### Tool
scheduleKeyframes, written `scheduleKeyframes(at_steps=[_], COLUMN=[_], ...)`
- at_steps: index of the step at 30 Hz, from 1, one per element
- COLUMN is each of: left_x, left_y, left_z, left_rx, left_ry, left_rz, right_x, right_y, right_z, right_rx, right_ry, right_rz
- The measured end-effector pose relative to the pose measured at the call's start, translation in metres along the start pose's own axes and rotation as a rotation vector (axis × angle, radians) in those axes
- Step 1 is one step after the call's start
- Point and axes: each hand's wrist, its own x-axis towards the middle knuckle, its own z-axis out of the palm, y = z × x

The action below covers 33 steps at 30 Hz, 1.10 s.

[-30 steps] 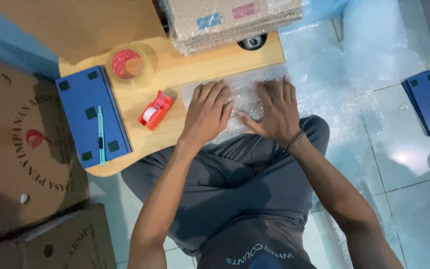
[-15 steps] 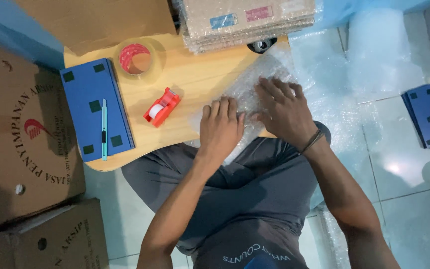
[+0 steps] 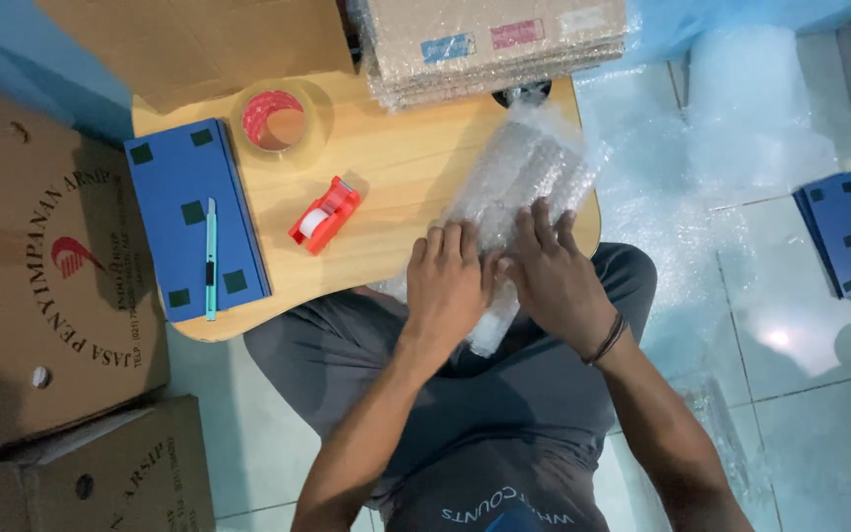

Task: Wrapping a small box and blue boards in bubble wrap and securing them with tape from a dispenser.

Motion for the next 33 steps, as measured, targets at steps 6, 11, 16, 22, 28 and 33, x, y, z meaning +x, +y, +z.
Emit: scheduleKeyframes(at_steps=[6, 11, 16, 22, 28, 33], left_x=[-0.007, -0.021, -0.031, -0.028, -0.031, 0.0], left_y=[0.026, 0.033, 0.03, 0.027, 0.009, -0.041], left_z=[-0.053, -0.051, -0.041, -0.043, -0.018, 0.004], left_rx=[-0.173, -0.301, -0.464, -0.598, -0.82, -0.518], left_ry=[-0.162, -0.243, -0.254, -0.38, -0.145, 0.046], left_rz=[-0.002, 0.002, 0.025, 0.154, 0.177, 0.357], right_x=[0.013, 0.026, 0.041, 0.054, 0.053, 0.048], right_y=[0.032, 0.013, 0.015, 0.029, 0.031, 0.038], right_z=[0.001, -0.035, -0.017, -0.003, -0.021, -0.007], right_rx=[0.254, 0.48, 0.406, 0.305, 0.199, 0.045], right_ry=[0.162, 0.132, 0.293, 0.264, 0.079, 0.11], right_rz=[-0.359, -0.197, -0.246, -0.302, -0.155, -0.188])
